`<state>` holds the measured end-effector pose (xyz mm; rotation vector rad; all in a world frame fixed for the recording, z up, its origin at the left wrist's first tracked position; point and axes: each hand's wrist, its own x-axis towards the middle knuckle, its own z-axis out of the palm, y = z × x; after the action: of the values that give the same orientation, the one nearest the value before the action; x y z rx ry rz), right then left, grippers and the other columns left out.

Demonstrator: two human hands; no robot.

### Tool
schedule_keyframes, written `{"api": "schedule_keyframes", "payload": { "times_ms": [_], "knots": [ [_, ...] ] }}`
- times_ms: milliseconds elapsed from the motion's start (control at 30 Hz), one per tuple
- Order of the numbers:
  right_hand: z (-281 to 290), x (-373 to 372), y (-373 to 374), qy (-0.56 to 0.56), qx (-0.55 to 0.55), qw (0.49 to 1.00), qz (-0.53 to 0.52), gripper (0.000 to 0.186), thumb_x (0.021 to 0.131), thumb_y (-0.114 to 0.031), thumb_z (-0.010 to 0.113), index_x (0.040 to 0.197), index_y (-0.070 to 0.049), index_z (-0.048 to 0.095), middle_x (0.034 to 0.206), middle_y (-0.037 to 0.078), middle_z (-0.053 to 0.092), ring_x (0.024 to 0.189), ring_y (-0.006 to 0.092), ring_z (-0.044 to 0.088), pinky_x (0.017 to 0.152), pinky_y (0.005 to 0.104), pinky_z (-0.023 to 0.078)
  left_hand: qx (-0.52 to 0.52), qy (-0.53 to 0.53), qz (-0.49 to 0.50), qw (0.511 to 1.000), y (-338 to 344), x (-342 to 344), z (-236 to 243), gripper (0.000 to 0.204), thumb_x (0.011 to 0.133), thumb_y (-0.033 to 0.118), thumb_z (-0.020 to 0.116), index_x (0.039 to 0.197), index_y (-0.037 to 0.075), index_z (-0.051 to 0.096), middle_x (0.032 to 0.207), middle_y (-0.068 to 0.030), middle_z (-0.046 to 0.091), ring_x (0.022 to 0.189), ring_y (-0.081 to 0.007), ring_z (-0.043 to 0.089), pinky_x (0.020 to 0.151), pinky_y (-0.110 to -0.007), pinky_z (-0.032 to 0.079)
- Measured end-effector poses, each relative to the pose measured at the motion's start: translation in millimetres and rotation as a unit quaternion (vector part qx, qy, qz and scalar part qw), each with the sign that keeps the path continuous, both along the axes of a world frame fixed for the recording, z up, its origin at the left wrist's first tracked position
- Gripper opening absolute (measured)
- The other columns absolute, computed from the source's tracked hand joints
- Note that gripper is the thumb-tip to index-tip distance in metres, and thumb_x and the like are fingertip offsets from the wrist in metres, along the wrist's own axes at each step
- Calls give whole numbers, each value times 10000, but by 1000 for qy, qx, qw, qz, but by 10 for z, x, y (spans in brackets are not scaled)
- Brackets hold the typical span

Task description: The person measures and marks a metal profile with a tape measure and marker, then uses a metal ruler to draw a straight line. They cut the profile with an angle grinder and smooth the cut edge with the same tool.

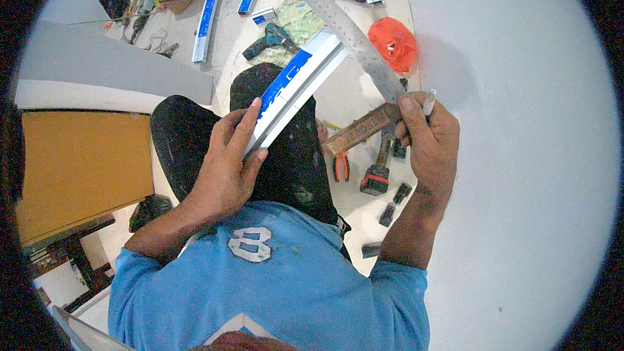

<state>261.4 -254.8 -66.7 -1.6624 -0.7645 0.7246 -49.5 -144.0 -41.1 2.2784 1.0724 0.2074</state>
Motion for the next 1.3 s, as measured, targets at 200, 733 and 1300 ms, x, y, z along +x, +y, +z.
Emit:
{"api": "schedule_keyframes", "payload": {
  "times_ms": [200,733,1300],
  "knots": [
    [-85,-87,-139,47,25,998,18,280,1121,-280,692,1066,-18,774,746,-16,651,653,63,551,606,250,438,67,32,-42,996,-51,0,-89,840,990,109,769,1723,65,362,1475,-350,502,1292,-467,567,1099,-582,480],
    [-2254,324,524,-38,-109,986,-117,435,1102,-389,662,1021,32,736,789,128,746,678,210,684,668,398,555,-105,-7,47,993,829,-470,91,590,1022,286,782,1489,-7,572,1174,-315,762,1090,-410,777,957,-497,597],
    [-4518,96,1616,-109,-395,912,10,436,1024,-350,650,1054,69,762,1049,287,794,1043,412,802,918,501,642,-83,96,40,991,1083,-579,147,872,782,149,790,1570,-15,455,1267,-364,721,1169,-497,749,1099,-561,555]
  ]
}}
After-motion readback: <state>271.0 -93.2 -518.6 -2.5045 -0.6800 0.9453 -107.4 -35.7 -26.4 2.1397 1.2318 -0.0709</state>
